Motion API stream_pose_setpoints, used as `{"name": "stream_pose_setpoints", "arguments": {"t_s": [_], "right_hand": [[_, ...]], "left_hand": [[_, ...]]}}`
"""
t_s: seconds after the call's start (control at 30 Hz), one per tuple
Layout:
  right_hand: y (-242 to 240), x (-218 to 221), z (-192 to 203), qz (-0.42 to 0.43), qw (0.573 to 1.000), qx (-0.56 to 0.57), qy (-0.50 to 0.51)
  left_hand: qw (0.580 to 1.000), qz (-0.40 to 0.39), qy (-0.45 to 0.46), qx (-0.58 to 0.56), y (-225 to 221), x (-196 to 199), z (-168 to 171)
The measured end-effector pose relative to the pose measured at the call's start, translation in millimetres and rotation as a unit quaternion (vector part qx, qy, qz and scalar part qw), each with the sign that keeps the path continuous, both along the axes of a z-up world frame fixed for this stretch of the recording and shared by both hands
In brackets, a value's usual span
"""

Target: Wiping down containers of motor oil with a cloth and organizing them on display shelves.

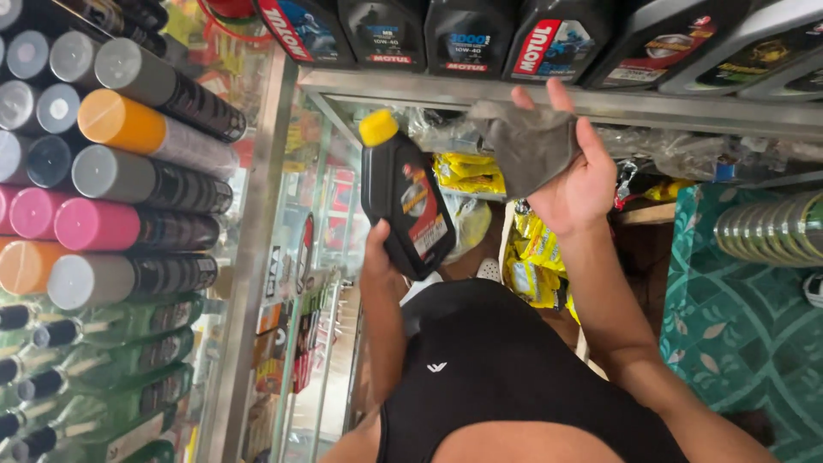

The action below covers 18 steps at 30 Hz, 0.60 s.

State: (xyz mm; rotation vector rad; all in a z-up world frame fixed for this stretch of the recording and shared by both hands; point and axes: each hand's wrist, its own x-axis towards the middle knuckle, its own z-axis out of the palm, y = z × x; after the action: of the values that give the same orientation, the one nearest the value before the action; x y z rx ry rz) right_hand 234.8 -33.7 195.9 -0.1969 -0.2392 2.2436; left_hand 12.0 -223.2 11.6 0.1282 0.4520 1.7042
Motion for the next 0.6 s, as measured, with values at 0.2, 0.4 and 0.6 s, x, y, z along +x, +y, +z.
{"name": "stream_pose_setpoints", "arguments": {"t_s": [0.2,0.4,0.6], "right_hand": [[4,-8,17,-0.002,0.981,0.163,0.107],[-3,-37,-23,-0.165,0.342,0.801,-0.462],[0,-18,-31,-0.239,0.445,0.768,-0.394]], "left_hand": [[0.978,-0.052,0.152,0.131,66,9,48],[0.99,0.021,0.135,-0.032,118,49,18],[0.998,-0.047,-0.014,0.032,125,60,16]]}}
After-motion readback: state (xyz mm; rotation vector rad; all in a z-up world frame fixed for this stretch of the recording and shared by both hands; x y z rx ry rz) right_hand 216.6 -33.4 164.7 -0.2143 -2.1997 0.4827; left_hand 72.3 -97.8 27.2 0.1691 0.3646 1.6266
